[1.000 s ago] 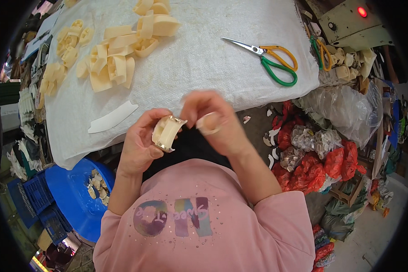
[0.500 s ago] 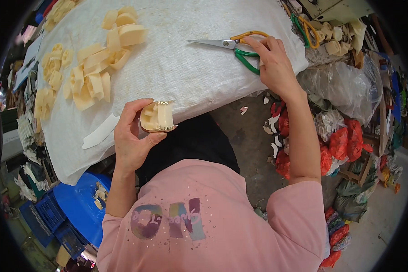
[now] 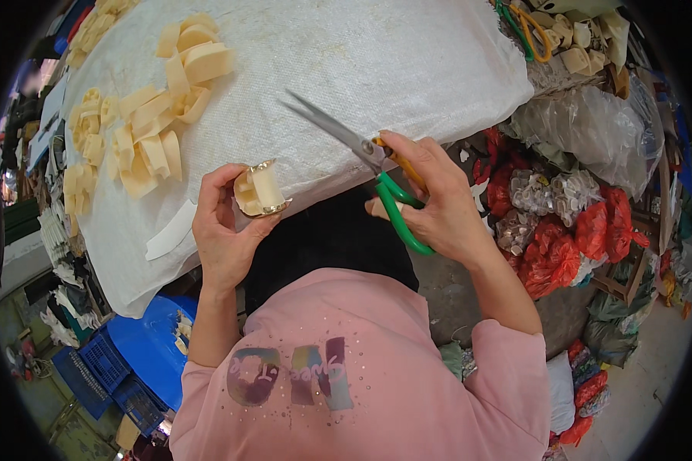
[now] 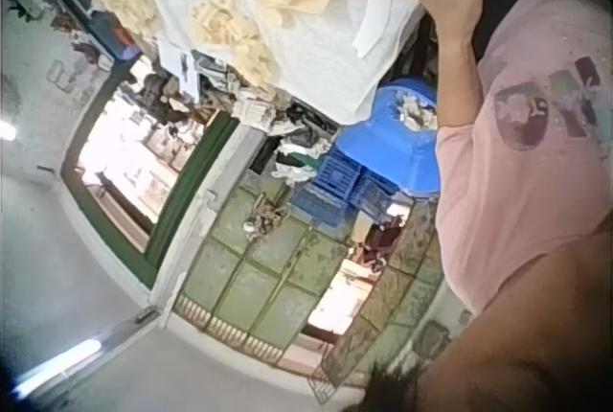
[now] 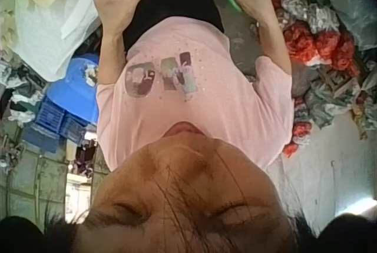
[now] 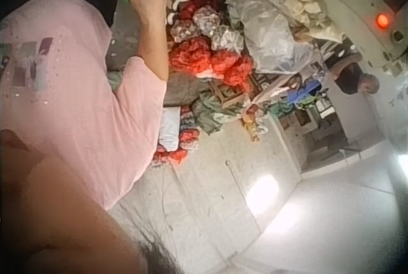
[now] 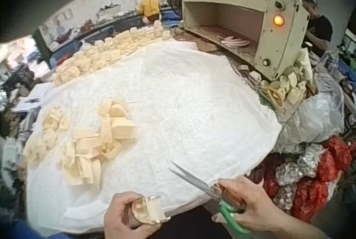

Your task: Trimming excess material from molded foam shoe inserts using scissors.

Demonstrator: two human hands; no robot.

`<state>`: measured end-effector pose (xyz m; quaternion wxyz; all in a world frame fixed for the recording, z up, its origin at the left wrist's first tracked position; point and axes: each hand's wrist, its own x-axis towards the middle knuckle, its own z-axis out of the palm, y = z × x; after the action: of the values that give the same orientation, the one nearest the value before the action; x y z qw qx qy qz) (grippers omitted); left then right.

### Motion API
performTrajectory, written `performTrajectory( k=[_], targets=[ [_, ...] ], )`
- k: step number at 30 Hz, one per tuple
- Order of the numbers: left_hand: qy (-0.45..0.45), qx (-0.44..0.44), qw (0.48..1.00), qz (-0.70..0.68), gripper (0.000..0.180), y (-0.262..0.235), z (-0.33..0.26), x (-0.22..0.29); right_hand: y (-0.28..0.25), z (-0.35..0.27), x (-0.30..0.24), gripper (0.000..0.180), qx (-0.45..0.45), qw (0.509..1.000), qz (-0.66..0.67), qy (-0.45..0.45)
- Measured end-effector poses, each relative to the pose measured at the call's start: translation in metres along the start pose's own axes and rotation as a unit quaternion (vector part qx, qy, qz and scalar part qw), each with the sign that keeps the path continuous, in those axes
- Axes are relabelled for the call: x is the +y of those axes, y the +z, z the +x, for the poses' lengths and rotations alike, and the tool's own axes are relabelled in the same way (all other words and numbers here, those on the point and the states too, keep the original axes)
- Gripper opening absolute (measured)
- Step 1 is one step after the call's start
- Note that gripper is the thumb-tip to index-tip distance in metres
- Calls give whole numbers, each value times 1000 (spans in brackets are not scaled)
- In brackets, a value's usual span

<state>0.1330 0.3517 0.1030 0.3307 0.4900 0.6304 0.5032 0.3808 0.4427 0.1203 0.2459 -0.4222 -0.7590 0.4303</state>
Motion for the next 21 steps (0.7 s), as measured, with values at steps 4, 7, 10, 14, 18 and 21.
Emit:
performTrajectory(
  k=[4,7,10,14,18,21],
  targets=[
    [70,50,991,99,56,1,0,-5,-2,-11,-4,72,-57,998,17,-39],
    [126,86,977,148,57,3,1,-8,2,-19,-6,71,-137,991,-3,8],
    [163,100,967,167,58,1,2,-5,0,-21,-3,71,-107,977,-157,-101],
    [203,133,955,171,61,-1,1,-4,-4,-19,-8,71,-139,976,-149,-74],
    [207,116,952,193,62,-3,0,1,-10,-12,-16,66,-129,939,-276,-159],
    [186,95,954,216,62,-4,-1,6,-13,-6,-21,63,-117,915,-336,-189]
  ],
)
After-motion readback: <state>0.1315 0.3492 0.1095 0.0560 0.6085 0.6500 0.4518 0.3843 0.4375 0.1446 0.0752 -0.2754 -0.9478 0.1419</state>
